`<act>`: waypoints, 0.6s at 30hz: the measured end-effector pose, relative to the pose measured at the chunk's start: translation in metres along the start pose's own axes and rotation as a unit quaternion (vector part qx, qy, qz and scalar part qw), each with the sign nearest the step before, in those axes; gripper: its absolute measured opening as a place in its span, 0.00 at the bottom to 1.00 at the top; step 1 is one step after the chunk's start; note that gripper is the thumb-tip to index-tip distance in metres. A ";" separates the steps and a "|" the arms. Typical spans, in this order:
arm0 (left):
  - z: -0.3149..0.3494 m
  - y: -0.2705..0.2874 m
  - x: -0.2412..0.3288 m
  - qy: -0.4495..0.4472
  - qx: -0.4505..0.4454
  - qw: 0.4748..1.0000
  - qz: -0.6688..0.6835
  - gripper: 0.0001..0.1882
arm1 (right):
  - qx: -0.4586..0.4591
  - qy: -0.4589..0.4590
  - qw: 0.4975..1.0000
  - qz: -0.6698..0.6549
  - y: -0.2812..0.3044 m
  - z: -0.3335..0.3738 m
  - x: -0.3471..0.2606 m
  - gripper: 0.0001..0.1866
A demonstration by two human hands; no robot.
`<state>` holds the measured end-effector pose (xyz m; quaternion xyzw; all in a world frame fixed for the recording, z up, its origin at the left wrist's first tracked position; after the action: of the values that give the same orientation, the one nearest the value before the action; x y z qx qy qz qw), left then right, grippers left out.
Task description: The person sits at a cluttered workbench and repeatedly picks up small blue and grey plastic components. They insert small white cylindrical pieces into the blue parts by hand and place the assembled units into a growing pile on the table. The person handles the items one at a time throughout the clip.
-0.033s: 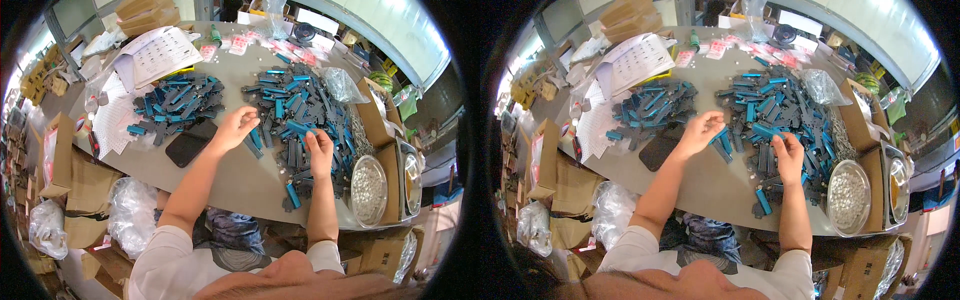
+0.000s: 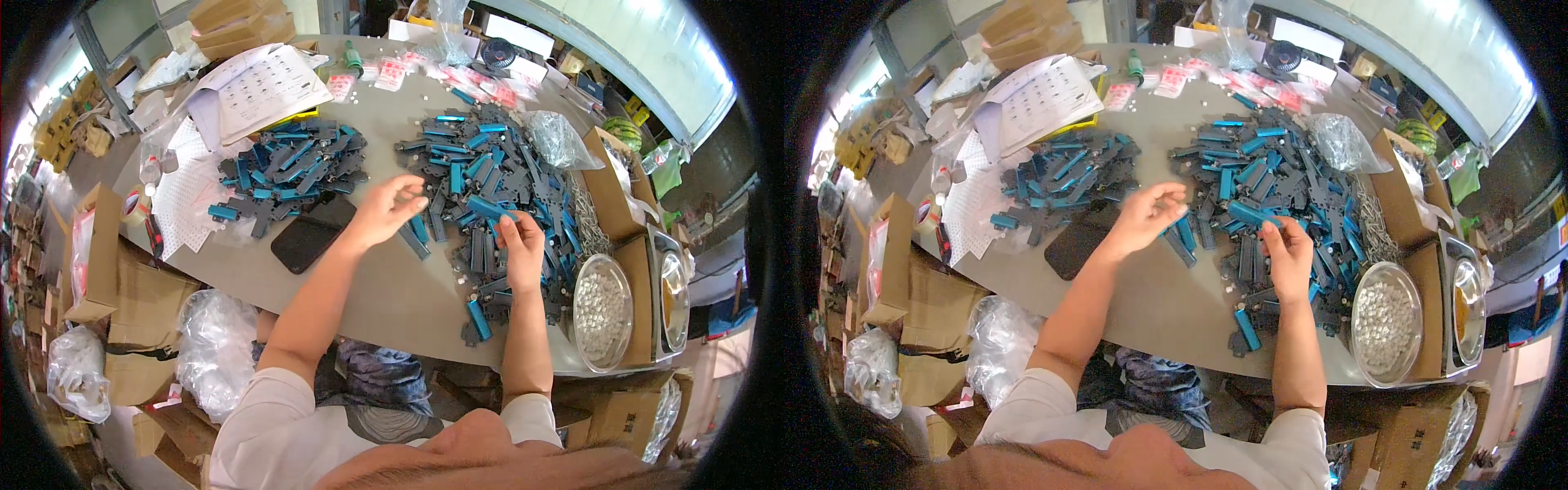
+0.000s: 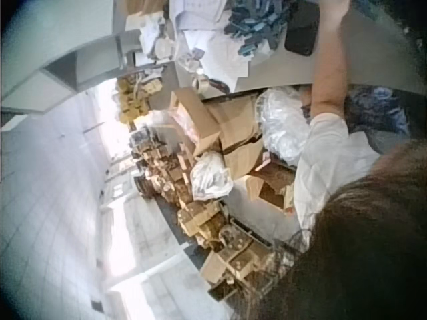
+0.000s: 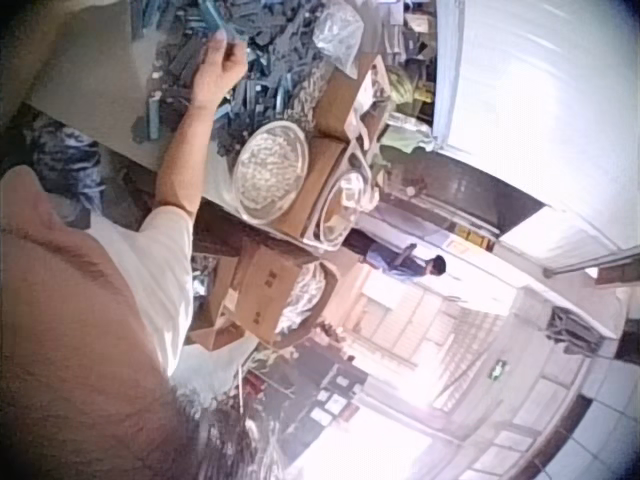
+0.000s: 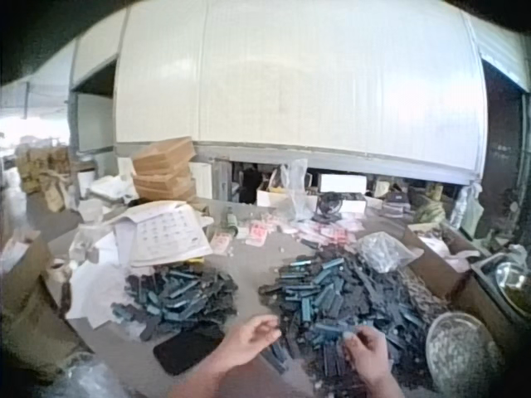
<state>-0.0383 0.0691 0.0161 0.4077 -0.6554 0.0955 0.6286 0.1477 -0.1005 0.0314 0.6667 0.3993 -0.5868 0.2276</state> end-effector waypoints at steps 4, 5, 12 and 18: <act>0.010 -0.027 0.005 -0.022 -0.074 0.996 0.040 0.16 | -0.100 -0.070 0.992 0.009 -0.026 0.008 0.011 0.14; 0.009 -0.025 0.002 -0.014 -0.045 0.998 0.050 0.15 | -0.099 -0.101 0.990 -0.016 -0.031 0.011 0.011 0.15; -0.006 0.068 -0.054 0.004 0.479 0.875 0.068 0.12 | -0.286 0.224 0.842 0.399 -0.065 0.036 0.010 0.19; -0.007 0.036 -0.031 -0.031 0.379 0.922 -0.070 0.23 | -0.298 0.238 0.807 0.451 -0.074 0.042 0.028 0.10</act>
<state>-0.0611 0.1097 0.0037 0.6628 -0.5595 0.2797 0.4118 0.0628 -0.0824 0.0076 0.7898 0.2502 -0.0934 0.5522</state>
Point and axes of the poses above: each hand's wrist, its own z-axis away from the middle knuckle, its own y-axis out of the back of the hand, x = y × z, the point moved 3 cm from there along -z, towards the middle knuckle, and after that the axes turned 11 degrees about -z, right-handed, at the moved point
